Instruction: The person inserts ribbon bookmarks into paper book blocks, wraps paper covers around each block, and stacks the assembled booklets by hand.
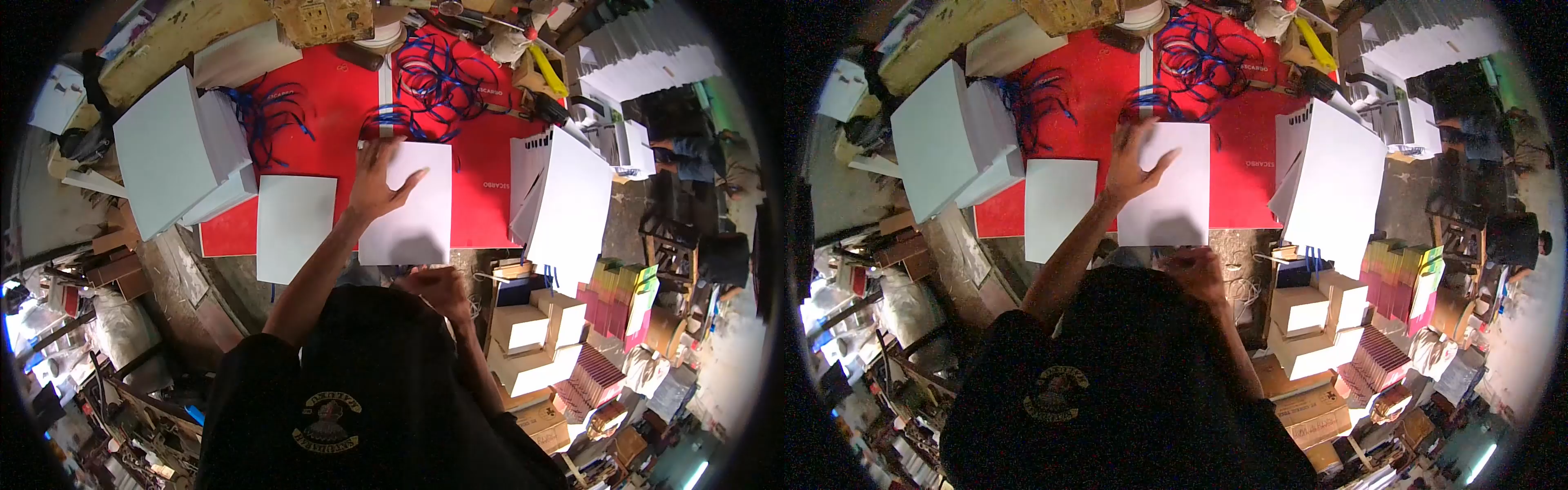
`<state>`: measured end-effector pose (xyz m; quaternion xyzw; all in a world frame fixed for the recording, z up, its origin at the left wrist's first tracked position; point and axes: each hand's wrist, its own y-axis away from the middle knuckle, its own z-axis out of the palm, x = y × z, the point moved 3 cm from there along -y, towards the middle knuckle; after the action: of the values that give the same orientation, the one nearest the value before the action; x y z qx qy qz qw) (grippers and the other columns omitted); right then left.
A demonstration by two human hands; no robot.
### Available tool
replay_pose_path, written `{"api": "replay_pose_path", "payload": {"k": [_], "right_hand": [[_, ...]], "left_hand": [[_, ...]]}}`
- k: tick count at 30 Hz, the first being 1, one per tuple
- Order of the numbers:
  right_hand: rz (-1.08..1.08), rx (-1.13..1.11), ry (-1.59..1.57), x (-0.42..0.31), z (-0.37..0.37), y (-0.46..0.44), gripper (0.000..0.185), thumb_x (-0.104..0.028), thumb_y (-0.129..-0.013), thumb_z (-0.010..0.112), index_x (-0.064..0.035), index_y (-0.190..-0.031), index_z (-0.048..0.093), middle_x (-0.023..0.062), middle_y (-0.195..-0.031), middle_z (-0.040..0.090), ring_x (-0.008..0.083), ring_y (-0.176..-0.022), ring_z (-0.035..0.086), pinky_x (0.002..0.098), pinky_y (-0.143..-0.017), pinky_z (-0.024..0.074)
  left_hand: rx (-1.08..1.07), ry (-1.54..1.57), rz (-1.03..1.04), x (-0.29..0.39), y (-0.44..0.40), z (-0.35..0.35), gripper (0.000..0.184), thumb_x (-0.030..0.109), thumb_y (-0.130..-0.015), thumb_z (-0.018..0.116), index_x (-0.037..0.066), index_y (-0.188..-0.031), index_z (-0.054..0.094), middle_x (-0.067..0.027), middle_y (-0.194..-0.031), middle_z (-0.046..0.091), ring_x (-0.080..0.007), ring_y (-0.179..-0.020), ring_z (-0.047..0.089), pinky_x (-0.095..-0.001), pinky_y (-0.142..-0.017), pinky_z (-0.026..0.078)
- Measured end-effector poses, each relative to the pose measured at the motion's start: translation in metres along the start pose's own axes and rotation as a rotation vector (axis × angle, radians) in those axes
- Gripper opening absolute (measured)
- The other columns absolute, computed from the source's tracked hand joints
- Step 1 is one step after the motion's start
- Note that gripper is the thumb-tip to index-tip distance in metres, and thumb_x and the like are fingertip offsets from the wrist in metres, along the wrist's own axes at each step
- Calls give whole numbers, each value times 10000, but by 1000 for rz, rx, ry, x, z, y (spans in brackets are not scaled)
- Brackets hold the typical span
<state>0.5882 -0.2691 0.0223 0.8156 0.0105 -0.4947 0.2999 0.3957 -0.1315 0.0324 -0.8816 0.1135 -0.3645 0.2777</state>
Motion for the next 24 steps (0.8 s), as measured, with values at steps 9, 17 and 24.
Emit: {"api": "replay_pose_path", "payload": {"k": [9, 17, 24], "right_hand": [[-415, 759, 267, -27, -23, -33, 315, -40, -862, 661, -22, -1175, 627, 177, -985, 711, 307, -817, 693, 385, -705, 559], [-513, 433, 334, -90, 5, -105, 221, -46, -822, 666, -67, -1040, 694, 133, -889, 699, 319, -822, 661, 417, -704, 543], [-936, 189, 698, -139, -4, -244, 177, -27, -808, 654, -111, -938, 738, 69, -862, 675, 259, -900, 625, 373, -810, 544]], "left_hand": [[-391, -7, -914, -8, 77, -56, 465, 260, -854, 742, -26, -1148, 524, -205, -970, 636, -381, -856, 624, -444, -736, 510], [-101, 203, -1059, -98, 183, -186, 308, 172, -918, 656, 42, -1190, 590, -103, -928, 703, -219, -743, 678, -343, -647, 525], [-3, -442, -497, -44, 97, -154, 320, 119, -837, 695, 63, -1150, 655, -174, -1069, 666, -322, -1063, 599, -419, -905, 467]]}}
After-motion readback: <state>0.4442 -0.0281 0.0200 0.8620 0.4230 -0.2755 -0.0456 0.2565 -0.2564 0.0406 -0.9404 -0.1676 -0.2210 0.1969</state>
